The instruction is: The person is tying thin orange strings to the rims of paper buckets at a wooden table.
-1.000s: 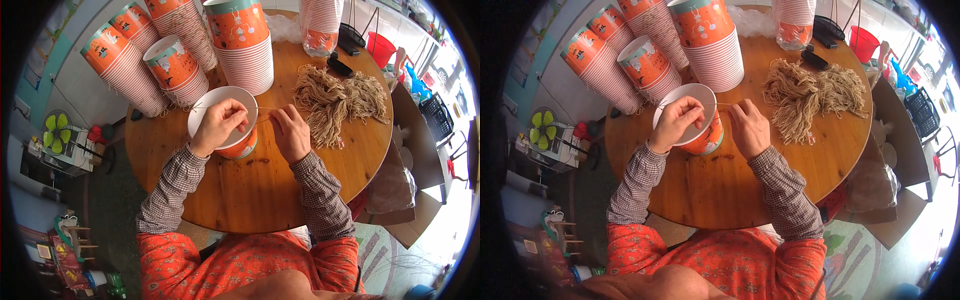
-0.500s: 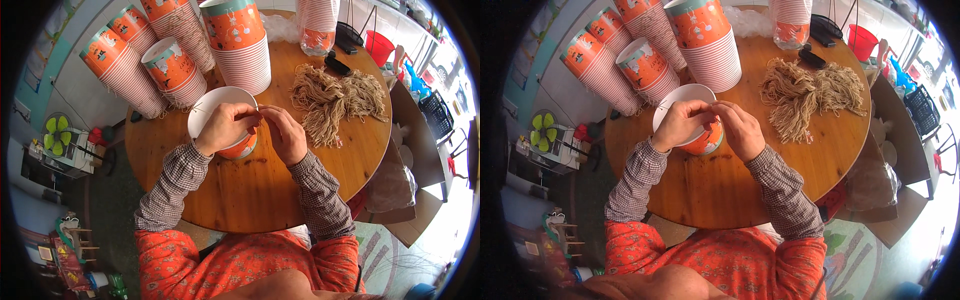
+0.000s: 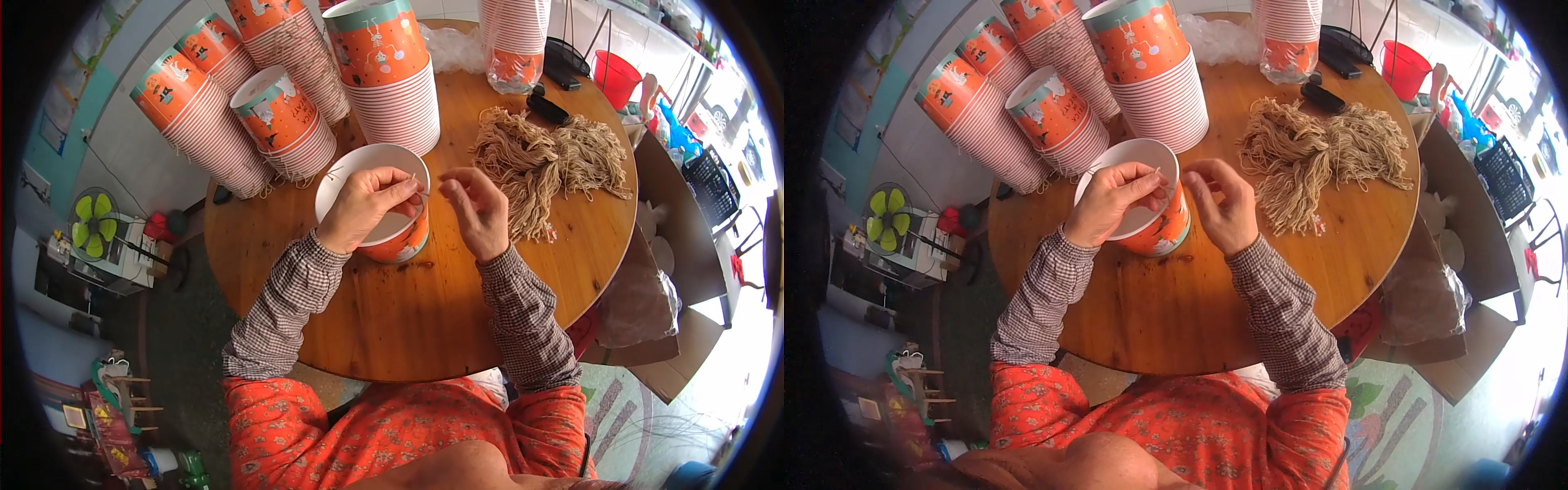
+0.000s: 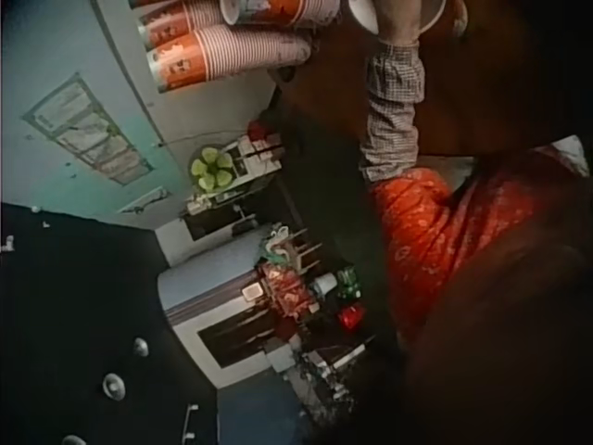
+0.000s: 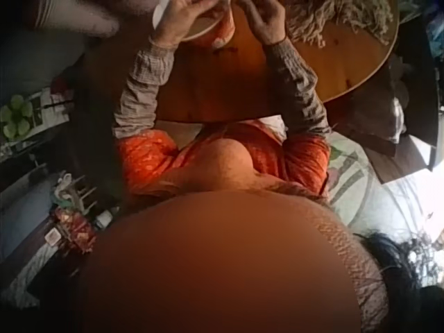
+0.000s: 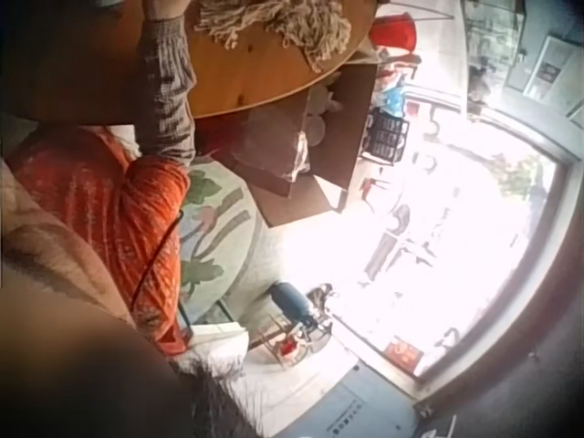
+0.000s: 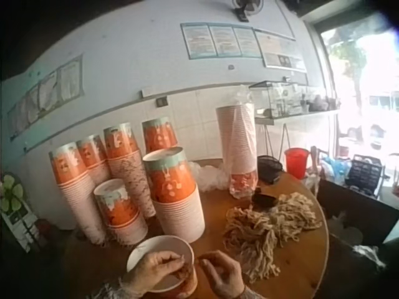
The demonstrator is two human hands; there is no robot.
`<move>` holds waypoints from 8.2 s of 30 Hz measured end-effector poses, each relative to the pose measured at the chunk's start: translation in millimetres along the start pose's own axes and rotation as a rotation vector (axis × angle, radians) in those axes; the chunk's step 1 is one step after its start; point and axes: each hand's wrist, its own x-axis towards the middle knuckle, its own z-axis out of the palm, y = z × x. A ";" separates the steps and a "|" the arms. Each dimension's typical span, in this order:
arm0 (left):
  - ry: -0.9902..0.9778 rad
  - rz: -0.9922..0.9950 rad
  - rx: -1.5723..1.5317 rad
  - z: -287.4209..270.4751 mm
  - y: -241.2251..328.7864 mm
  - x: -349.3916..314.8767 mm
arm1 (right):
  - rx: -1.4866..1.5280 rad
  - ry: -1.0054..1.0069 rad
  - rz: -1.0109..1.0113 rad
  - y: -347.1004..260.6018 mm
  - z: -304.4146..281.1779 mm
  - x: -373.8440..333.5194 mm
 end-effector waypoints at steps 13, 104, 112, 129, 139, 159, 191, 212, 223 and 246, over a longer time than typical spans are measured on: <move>-0.021 0.061 0.035 -0.8 -5.7 -1.0 | -0.065 -0.095 0.021 7.5 5.8 -1.2; 0.103 0.353 0.402 18.9 -7.9 -8.7 | -0.297 -0.018 -0.219 -13.0 3.4 -4.4; 0.129 0.341 0.358 18.2 -10.8 -8.5 | -0.456 0.022 -0.388 -8.2 6.7 -3.4; 0.106 0.375 0.359 22.3 -9.4 -8.3 | -0.378 0.002 -0.316 -11.2 8.4 -4.5; 0.226 0.412 0.502 20.5 -12.8 -8.5 | -0.401 -0.044 -0.355 -10.7 8.0 -3.3; 0.252 0.648 0.854 27.7 -1.3 -12.3 | -0.403 -0.046 -0.390 -13.8 3.4 -1.2; 0.087 0.573 0.747 15.0 3.6 -11.4 | -0.334 -0.119 -0.289 -18.3 -1.1 0.6; 0.131 0.424 0.462 21.0 -2.8 -13.9 | -0.147 -0.090 -0.202 -16.6 -0.6 0.0; 0.125 0.368 0.501 20.5 -5.8 -11.9 | -0.512 0.004 -0.579 -18.6 -1.1 0.4; 0.167 0.401 0.500 22.2 -8.4 -16.9 | 0.605 0.098 0.263 -4.5 3.1 -4.5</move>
